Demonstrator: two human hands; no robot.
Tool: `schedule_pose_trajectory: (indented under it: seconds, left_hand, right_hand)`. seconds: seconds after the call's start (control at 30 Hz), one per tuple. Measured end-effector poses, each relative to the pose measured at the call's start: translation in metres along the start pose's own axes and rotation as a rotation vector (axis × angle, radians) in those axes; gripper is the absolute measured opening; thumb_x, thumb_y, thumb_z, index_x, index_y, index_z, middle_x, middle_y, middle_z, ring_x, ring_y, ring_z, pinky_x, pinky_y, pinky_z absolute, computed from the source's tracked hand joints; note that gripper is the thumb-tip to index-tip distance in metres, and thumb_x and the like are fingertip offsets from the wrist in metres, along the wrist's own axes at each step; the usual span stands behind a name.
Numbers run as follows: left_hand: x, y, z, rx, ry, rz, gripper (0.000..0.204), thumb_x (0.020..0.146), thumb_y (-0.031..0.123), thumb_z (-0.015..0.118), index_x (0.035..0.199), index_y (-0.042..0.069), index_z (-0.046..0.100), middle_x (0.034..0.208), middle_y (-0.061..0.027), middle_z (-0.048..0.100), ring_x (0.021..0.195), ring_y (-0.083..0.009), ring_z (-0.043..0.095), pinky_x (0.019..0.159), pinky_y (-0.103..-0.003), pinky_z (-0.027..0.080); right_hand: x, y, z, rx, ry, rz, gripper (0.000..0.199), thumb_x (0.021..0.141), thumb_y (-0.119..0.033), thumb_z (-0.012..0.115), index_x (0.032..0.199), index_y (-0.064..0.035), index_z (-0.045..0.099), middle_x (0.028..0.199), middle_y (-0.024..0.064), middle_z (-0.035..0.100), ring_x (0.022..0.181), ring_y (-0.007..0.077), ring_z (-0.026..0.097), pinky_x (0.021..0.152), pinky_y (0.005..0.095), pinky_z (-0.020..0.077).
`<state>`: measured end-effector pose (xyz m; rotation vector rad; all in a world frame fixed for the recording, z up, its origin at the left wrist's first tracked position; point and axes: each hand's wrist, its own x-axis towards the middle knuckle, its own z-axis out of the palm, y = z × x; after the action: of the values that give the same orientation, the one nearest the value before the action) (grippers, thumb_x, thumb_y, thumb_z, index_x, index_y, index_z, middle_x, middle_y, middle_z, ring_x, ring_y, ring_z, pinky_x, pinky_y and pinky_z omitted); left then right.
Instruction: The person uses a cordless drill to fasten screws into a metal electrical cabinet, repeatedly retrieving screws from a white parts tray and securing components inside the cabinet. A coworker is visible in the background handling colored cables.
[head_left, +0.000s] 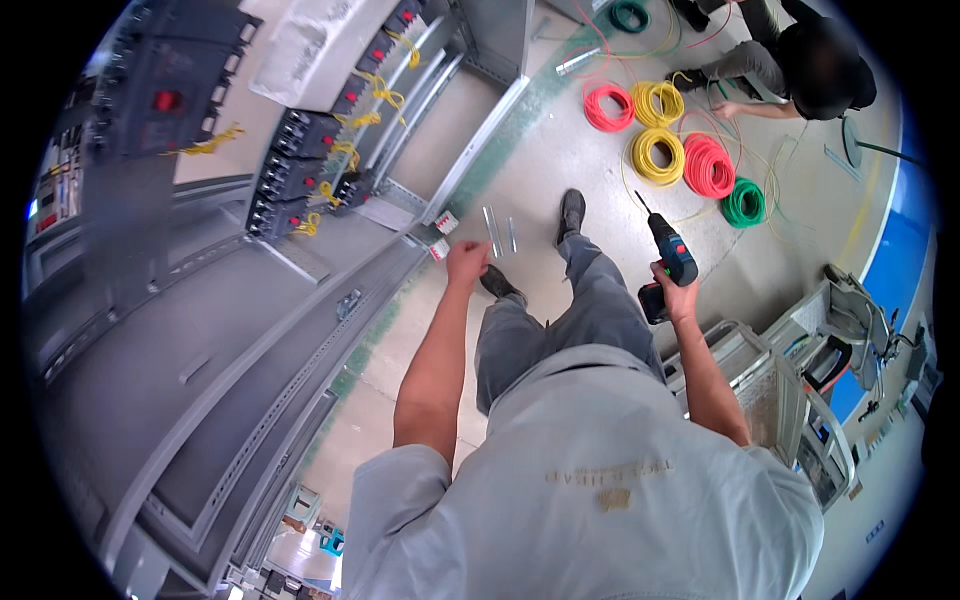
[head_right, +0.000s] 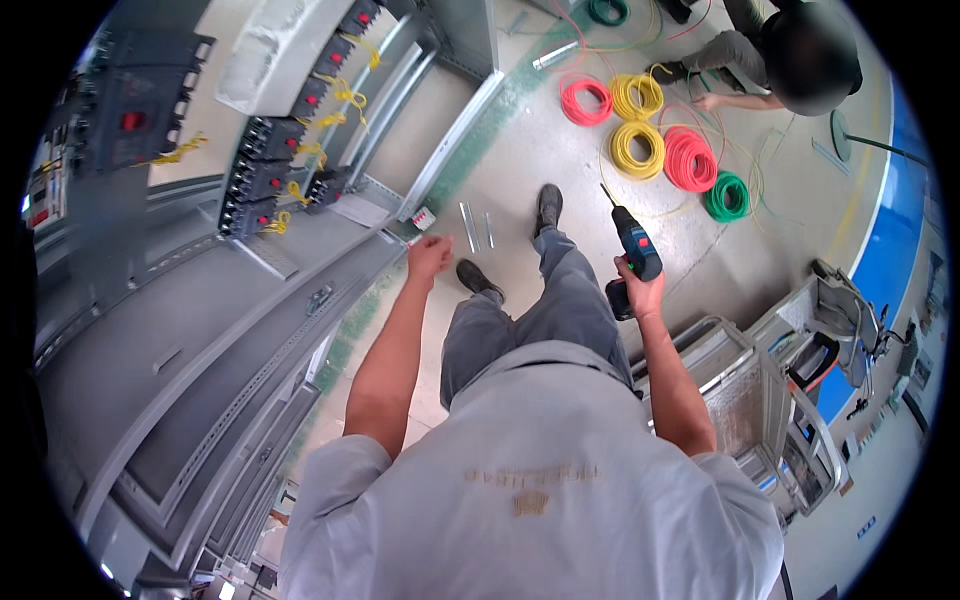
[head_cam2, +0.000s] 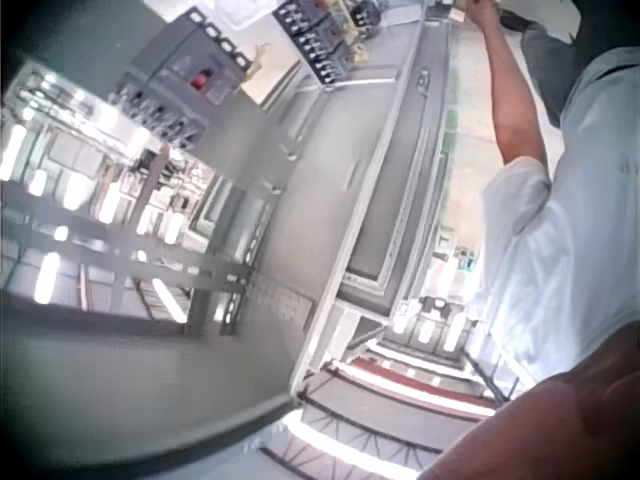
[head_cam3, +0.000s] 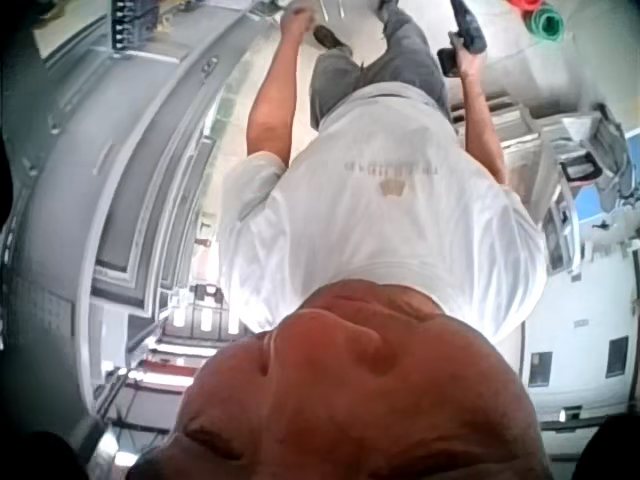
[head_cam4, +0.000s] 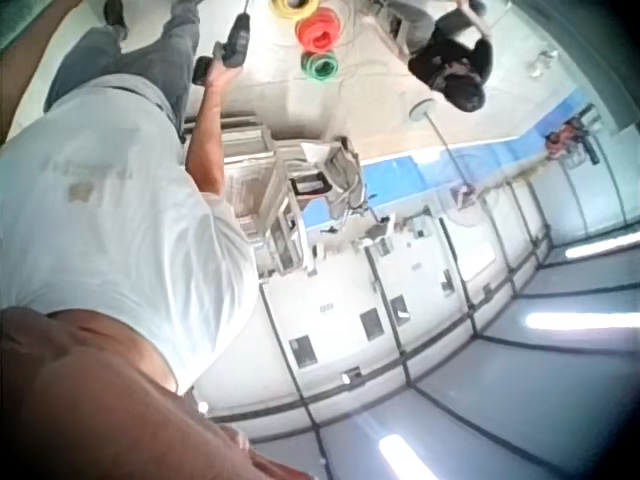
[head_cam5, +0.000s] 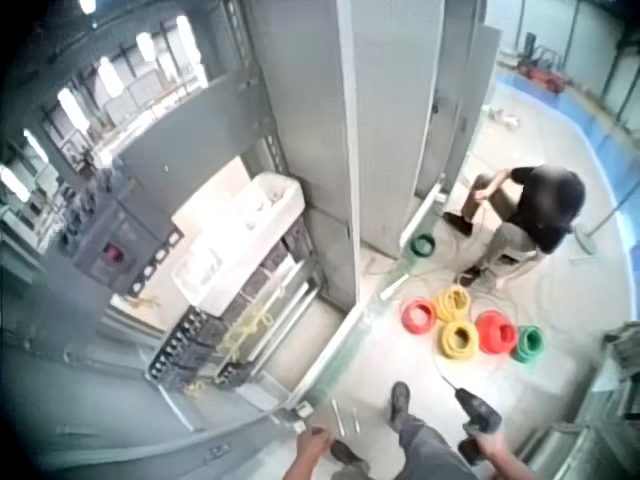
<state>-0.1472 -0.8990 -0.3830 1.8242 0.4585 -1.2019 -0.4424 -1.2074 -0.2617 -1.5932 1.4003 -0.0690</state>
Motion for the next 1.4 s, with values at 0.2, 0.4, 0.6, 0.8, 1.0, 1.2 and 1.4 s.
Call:
schedule_pose_trajectory:
  seconds: [0.2,0.4,0.6,0.8,1.0,1.2,1.4]
  left_hand:
    - [0.037,-0.140,-0.008,0.484,0.234,-0.001,0.065,0.072,0.045,0.086,0.113,0.000,0.064,0.097,-0.0144,0.071,0.093,-0.0312,0.068,0.085,-0.041,0.053]
    - [0.143,-0.226,0.024,0.498,0.351,-0.065,0.075,0.072,0.046,0.086,0.125,0.002,0.058,0.114,-0.0160,0.067,0.107,-0.0337,0.065,0.093,-0.043,0.051]
    - [0.309,-0.310,0.085,0.477,0.505,-0.076,0.089,0.068,0.049,0.088,0.133,-0.001,0.053,0.123,-0.0206,0.064,0.117,-0.0367,0.061,0.098,-0.044,0.049]
    - [0.434,-0.329,0.136,0.616,0.566,-0.064,0.104,0.064,0.049,0.090,0.139,-0.005,0.044,0.138,-0.0267,0.054,0.126,-0.0416,0.054,0.103,-0.049,0.046]
    - [0.491,-0.379,0.169,0.668,0.680,0.019,0.095,0.064,0.042,0.092,0.135,-0.001,0.044,0.130,-0.0248,0.056,0.118,-0.0432,0.055,0.101,-0.049,0.047]
    - [0.518,-0.431,0.186,0.419,0.569,-0.025,0.053,0.068,0.030,0.085,0.107,0.002,0.062,0.114,-0.0196,0.065,0.104,-0.0380,0.063,0.088,-0.050,0.051]
    - [0.513,-0.415,0.202,0.610,0.710,0.015,0.046,0.066,0.022,0.078,0.103,0.002,0.059,0.101,-0.0200,0.064,0.097,-0.0409,0.063,0.085,-0.052,0.052]
  right_hand:
    - [-0.021,0.025,0.080,0.404,-0.115,0.177,0.027,0.085,-0.006,0.072,0.110,0.0011,0.065,0.085,0.0040,0.065,0.071,0.0138,0.062,0.070,0.0299,0.0514]
    - [0.013,0.122,0.162,0.419,-0.211,0.351,0.023,0.085,-0.004,0.073,0.106,-0.0021,0.066,0.085,0.0020,0.064,0.073,0.0133,0.062,0.071,0.0295,0.0495]
    - [0.078,0.225,0.208,0.306,-0.239,0.394,0.025,0.085,-0.006,0.074,0.109,-0.0027,0.068,0.089,0.0015,0.066,0.075,0.0122,0.062,0.074,0.0286,0.0507]
    - [0.125,0.275,0.228,0.276,-0.162,0.453,0.031,0.086,-0.007,0.073,0.116,-0.0019,0.066,0.093,0.0024,0.067,0.079,0.0116,0.062,0.077,0.0281,0.0499]
    - [0.134,0.264,0.234,0.354,-0.193,0.579,0.036,0.082,-0.004,0.069,0.117,-0.0003,0.062,0.096,0.0085,0.065,0.075,0.0162,0.060,0.076,0.0329,0.0496]
    - [0.135,0.261,0.234,0.357,-0.235,0.602,0.038,0.081,-0.005,0.068,0.118,0.0002,0.061,0.097,0.0100,0.065,0.075,0.0167,0.061,0.076,0.0344,0.0506]
    - [0.139,0.263,0.232,0.381,-0.226,0.589,0.037,0.081,-0.005,0.067,0.118,0.0005,0.061,0.097,0.0104,0.065,0.075,0.0167,0.061,0.077,0.0349,0.0513]
